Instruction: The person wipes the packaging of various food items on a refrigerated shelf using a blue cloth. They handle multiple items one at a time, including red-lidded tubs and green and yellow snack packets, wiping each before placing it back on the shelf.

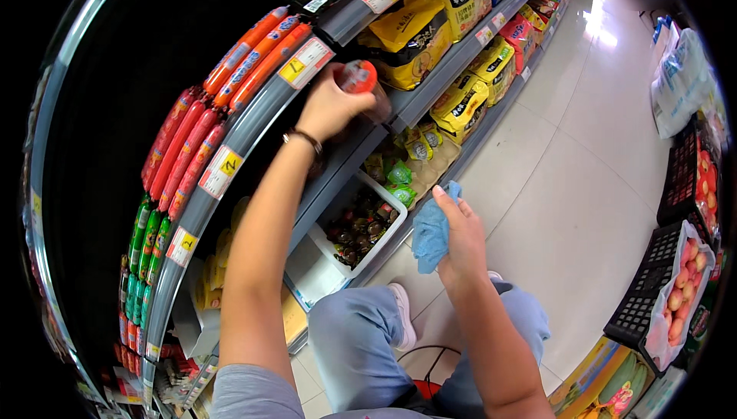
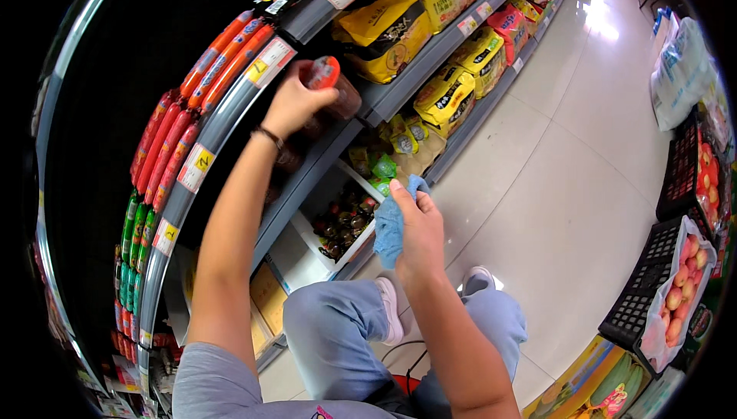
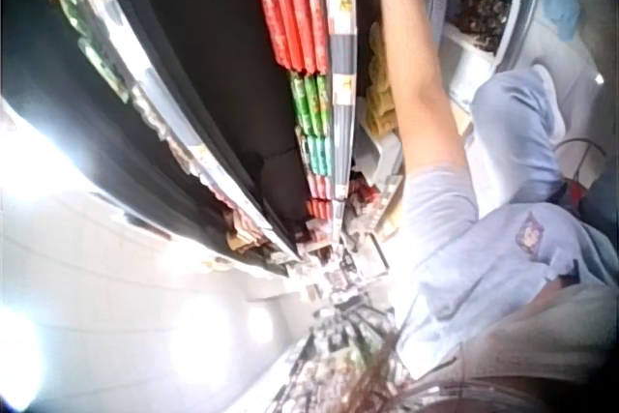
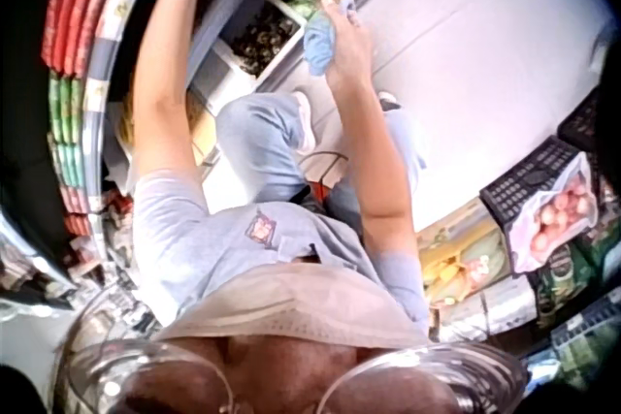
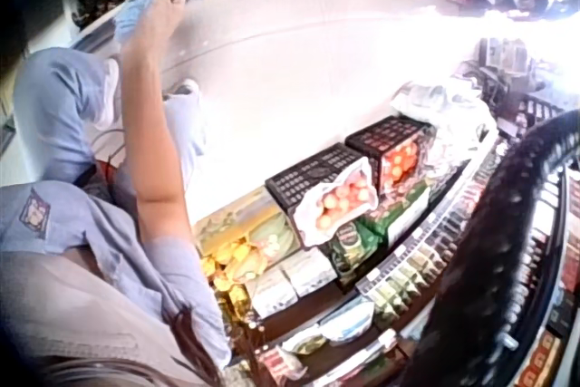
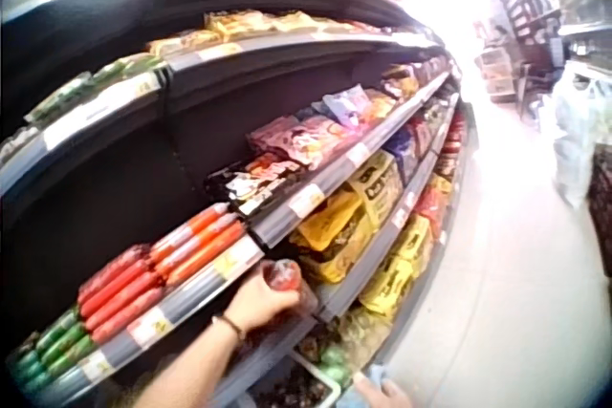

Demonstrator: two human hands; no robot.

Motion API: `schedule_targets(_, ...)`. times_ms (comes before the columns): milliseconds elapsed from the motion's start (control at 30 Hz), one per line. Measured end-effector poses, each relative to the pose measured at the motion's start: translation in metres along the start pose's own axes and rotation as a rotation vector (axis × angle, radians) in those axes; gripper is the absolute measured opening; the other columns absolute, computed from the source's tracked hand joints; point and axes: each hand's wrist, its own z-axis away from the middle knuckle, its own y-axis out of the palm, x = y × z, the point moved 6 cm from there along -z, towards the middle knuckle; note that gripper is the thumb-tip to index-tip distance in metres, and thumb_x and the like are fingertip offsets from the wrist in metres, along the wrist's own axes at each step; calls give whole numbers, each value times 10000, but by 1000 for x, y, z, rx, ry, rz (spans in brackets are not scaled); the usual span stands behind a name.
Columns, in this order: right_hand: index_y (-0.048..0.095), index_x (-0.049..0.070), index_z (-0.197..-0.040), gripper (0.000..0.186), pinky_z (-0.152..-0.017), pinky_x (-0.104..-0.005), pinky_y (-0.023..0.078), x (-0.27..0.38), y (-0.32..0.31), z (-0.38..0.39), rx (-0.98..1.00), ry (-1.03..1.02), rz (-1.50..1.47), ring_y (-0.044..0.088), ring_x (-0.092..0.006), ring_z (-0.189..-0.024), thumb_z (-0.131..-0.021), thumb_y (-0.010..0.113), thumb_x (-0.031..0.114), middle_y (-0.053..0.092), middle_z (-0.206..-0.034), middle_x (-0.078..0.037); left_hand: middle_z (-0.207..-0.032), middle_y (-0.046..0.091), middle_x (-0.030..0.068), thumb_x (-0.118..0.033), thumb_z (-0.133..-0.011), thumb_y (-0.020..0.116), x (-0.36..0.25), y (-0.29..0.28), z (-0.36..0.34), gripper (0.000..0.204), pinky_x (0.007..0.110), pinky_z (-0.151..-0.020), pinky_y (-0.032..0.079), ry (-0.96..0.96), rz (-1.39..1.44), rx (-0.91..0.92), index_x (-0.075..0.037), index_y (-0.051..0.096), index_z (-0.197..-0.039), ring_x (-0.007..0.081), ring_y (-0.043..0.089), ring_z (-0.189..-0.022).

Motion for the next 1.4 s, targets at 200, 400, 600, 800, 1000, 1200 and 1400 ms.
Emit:
schedule_targets(200,554,105,-922,176,-553,-281,472,6,-4,-15,-12,10,-11,566,-115,-633,-891,662,240,590,-774,-7,-1187,575,180,-458,-568,811,40,4,-70,906,334,-990,402,-155,-311,267,15,493,-1272,267,553,-1118)
schedule_targets(400,547,110,-907,178,-529,-262,446,7,0,-23,-17,29,-25,543,-102,-605,-887,667,241,571,-751,1,-1116,614,140,-406,-568,843,85,16,-91,839,311,-898,455,-196,-411,282,6,541,-1234,230,601,-1018)
schedule_targets(600,533,110,-873,182,-478,-232,404,7,8,-23,-37,42,-30,503,-75,-552,-885,671,229,534,-700,15,-1099,624,123,-316,-612,847,114,30,-101,725,302,-888,451,-167,-273,375,24,564,-1187,204,601,-1007)
schedule_targets(800,549,113,-875,167,-483,-234,411,0,6,-27,-57,58,-22,511,-75,-559,-882,676,222,547,-709,20,-1184,593,157,-345,-584,862,96,34,-90,823,317,-972,413,-181,-232,423,35,525,-1232,232,563,-1112)
schedule_targets(1000,563,109,-896,159,-501,-247,421,0,6,-26,-43,52,-29,517,-76,-575,-881,675,220,556,-727,23,-1219,578,164,-414,-596,855,90,38,-88,883,322,-987,405,-138,-317,361,35,501,-1269,252,560,-1126)
schedule_targets(1200,557,107,-932,184,-590,-286,474,-1,7,-24,7,61,4,571,-120,-675,-896,651,261,593,-802,-12,-1233,575,160,-509,-681,796,110,-2,-87,861,339,-1008,392,-36,-361,219,3,491,-1303,241,545,-1158)
schedule_targets(1400,555,107,-923,197,-582,-292,474,3,4,-22,7,36,3,571,-127,-664,-887,660,269,592,-796,-18,-1386,437,242,-546,-625,806,110,-18,-30,1119,355,-1088,326,-178,-445,383,55,309,-1428,308,438,-1292)
